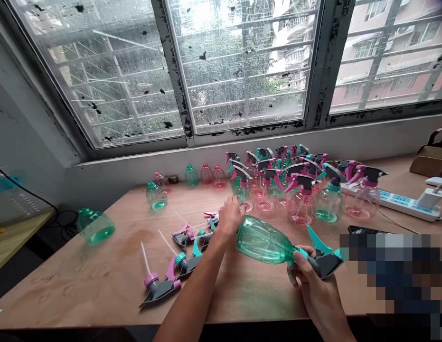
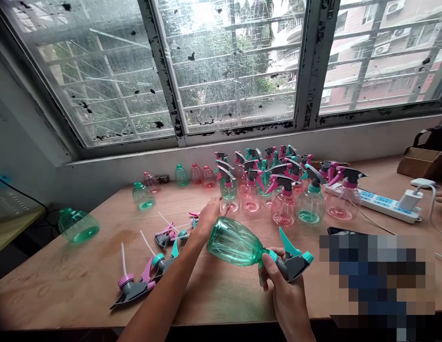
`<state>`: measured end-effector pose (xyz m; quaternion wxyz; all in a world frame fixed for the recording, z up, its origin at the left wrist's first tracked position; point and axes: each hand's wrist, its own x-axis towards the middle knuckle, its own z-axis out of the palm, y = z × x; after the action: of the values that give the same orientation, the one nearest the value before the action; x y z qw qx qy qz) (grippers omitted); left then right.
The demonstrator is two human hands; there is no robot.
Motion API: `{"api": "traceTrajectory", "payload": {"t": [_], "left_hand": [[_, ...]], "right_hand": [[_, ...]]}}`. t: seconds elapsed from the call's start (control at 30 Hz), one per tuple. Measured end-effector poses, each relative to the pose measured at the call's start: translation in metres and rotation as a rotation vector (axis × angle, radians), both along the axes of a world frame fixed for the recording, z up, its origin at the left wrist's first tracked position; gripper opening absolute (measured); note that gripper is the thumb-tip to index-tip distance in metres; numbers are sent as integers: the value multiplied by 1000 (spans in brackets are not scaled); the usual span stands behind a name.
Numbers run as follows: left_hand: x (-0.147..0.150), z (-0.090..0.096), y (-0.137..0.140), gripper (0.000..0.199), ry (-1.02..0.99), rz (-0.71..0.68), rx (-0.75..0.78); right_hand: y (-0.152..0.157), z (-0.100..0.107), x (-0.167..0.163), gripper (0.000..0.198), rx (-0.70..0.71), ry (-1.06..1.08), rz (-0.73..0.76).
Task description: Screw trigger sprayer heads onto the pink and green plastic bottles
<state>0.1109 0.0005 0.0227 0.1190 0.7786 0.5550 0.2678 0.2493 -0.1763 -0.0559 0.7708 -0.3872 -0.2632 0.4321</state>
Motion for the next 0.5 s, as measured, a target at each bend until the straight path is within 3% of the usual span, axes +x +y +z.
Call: {"api": "traceTrajectory", "payload": {"t": [0.23,0.4,0.5], "left_hand": [[6,1,-6,31,14,13,-26],[-18,15,-17,29,-153,-38,-69],[-37,18,-38,31,-319,-97,-116]], "right_hand": [[0,2,-4,34,16,-13,-15],[-2,7,-4,35,4,-27,-31],[-3,10,-5,36,10,-34,-31]]}}
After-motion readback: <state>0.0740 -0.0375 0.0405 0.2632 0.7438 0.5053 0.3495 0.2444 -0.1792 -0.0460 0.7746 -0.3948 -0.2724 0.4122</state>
